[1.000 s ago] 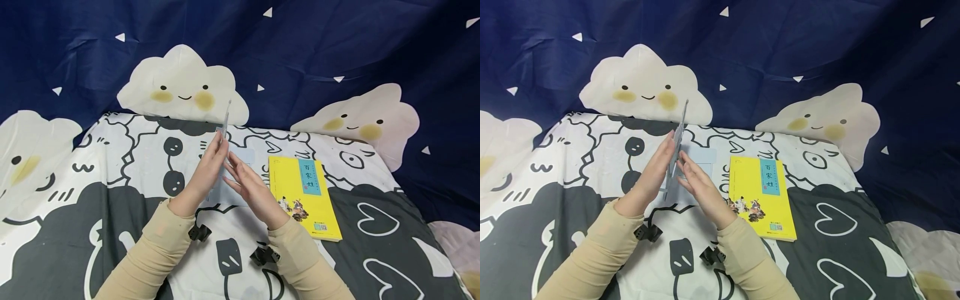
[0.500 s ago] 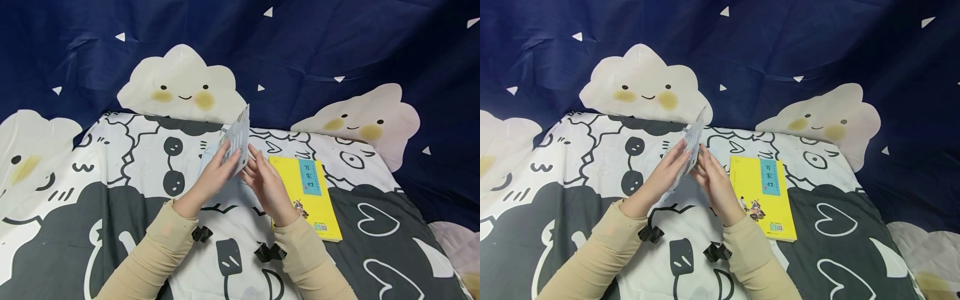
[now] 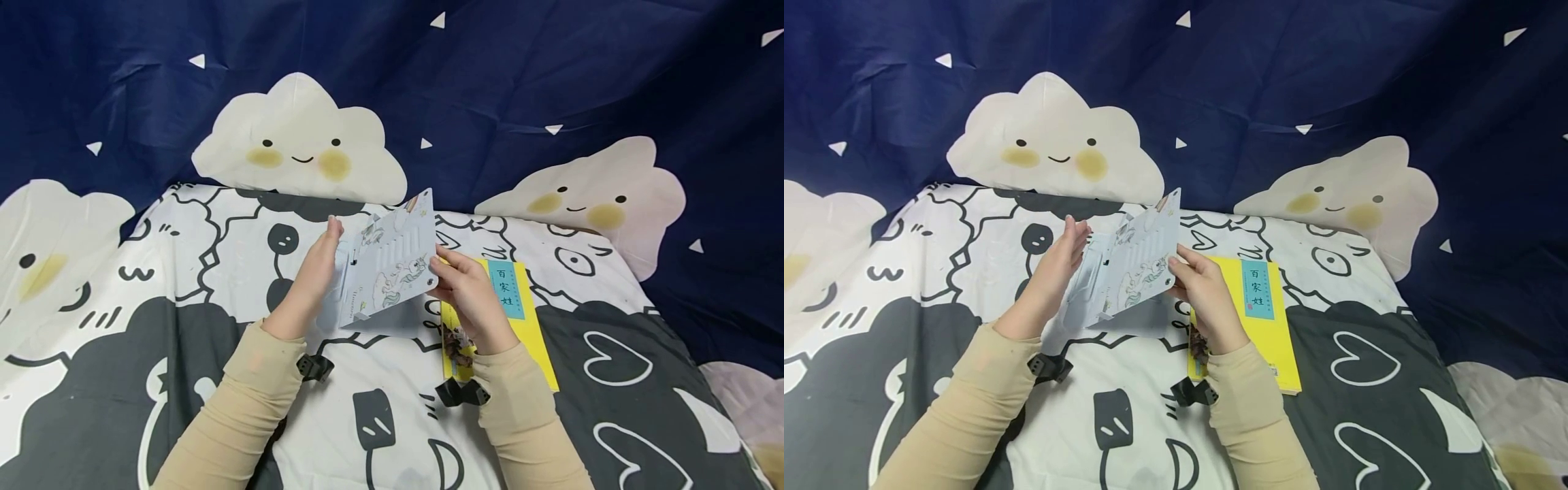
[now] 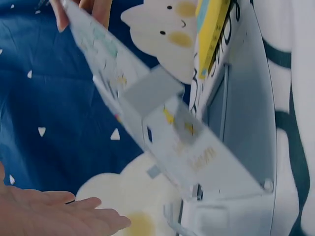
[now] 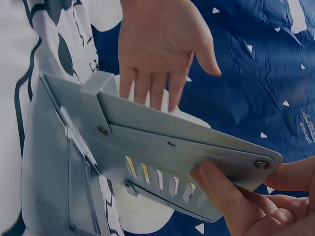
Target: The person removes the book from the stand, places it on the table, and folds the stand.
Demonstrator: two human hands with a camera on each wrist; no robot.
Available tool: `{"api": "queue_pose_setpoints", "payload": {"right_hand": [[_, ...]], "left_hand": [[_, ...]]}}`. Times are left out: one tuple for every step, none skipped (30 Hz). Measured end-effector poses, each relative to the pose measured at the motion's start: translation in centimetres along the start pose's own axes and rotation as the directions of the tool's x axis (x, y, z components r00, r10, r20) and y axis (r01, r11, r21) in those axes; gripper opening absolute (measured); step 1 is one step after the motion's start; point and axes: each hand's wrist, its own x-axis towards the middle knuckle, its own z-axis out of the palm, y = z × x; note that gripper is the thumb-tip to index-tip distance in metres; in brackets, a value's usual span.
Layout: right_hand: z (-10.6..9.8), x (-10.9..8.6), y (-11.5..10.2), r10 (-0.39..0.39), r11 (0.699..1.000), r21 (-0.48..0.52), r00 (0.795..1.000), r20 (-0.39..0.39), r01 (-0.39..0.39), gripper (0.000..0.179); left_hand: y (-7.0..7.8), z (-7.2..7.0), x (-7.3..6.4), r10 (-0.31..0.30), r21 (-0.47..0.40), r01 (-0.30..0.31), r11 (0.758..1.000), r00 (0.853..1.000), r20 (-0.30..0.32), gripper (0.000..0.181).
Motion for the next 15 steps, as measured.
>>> {"api": "queue_pose_setpoints", "payload": {"right_hand": [[-0.1,0.0,0.0,0.002,1.000,-0.008,1.000,0.001,-0.002,0.052],[-0.2,0.0,0.0,0.004,1.000,-0.013,1.000,0.002,-0.004,0.053],[-0.3,0.0,0.1,0.005,1.000,-0.019,1.000,0.004,-0.005,0.053],[-0.4,0.1,0.1,0.005,1.000,-0.023,1.000,0.007,-0.005,0.053],[-0.5,0.2,0.2,0.007,1.000,-0.027,1.000,0.009,-0.007,0.054],[-0.5,0.2,0.3,0.011,0.999,-0.032,1.000,0.008,-0.011,0.054],[-0.6,0.3,0.4,0.016,0.999,-0.037,1.000,0.010,-0.016,0.053],[-0.6,0.4,0.5,0.022,0.999,-0.038,1.000,0.010,-0.021,0.052],[-0.7,0.6,0.6,0.028,0.999,-0.042,1.000,0.013,-0.028,0.050],[-0.7,0.7,0.8,0.038,0.998,-0.047,0.999,0.014,-0.037,0.049],[-0.7,0.9,0.9,0.049,0.997,-0.054,0.999,0.014,-0.048,0.049],[-0.8,1.0,1.0,0.060,0.996,-0.062,0.998,0.016,-0.059,0.048],[-0.9,1.1,1.2,0.075,0.995,-0.069,0.997,0.018,-0.074,0.048],[-0.9,1.3,1.4,0.089,0.993,-0.079,0.996,0.020,-0.088,0.049],[-1.0,1.4,1.7,0.105,0.990,-0.093,0.994,0.021,-0.103,0.050]], "left_hand": [[-0.1,-0.2,0.1,-0.008,-0.003,0.008,1.000,1.000,-0.003,0.075],[-0.2,-0.4,0.2,-0.018,-0.007,0.018,1.000,1.000,-0.006,0.076],[-0.4,-0.7,0.3,-0.027,-0.010,0.027,1.000,1.000,-0.009,0.077],[-0.5,-0.8,0.4,-0.037,-0.018,0.036,0.999,0.999,-0.013,0.077],[-0.6,-1.0,0.4,-0.049,-0.016,0.049,0.999,0.999,-0.017,0.078],[-0.8,-1.2,0.5,-0.065,-0.020,0.064,0.998,0.998,-0.020,0.078],[-0.9,-1.3,0.6,-0.082,-0.022,0.082,0.996,0.996,-0.023,0.079],[-1.1,-1.4,0.7,-0.101,-0.020,0.100,0.995,0.995,-0.027,0.079],[-1.3,-1.6,0.8,-0.120,-0.012,0.120,0.993,0.992,-0.034,0.081],[-1.5,-1.7,1.0,-0.135,-0.002,0.135,0.991,0.990,-0.041,0.081],[-1.7,-1.8,1.1,-0.153,0.006,0.153,0.988,0.987,-0.045,0.082],[-1.8,-1.9,1.2,-0.166,0.014,0.167,0.986,0.985,-0.046,0.082],[-2.0,-2.0,1.3,-0.175,0.025,0.177,0.984,0.983,-0.048,0.083],[-2.2,-2.0,1.4,-0.185,0.036,0.187,0.982,0.981,-0.050,0.083],[-2.3,-2.1,1.5,-0.191,0.045,0.193,0.980,0.980,-0.050,0.083]]}}
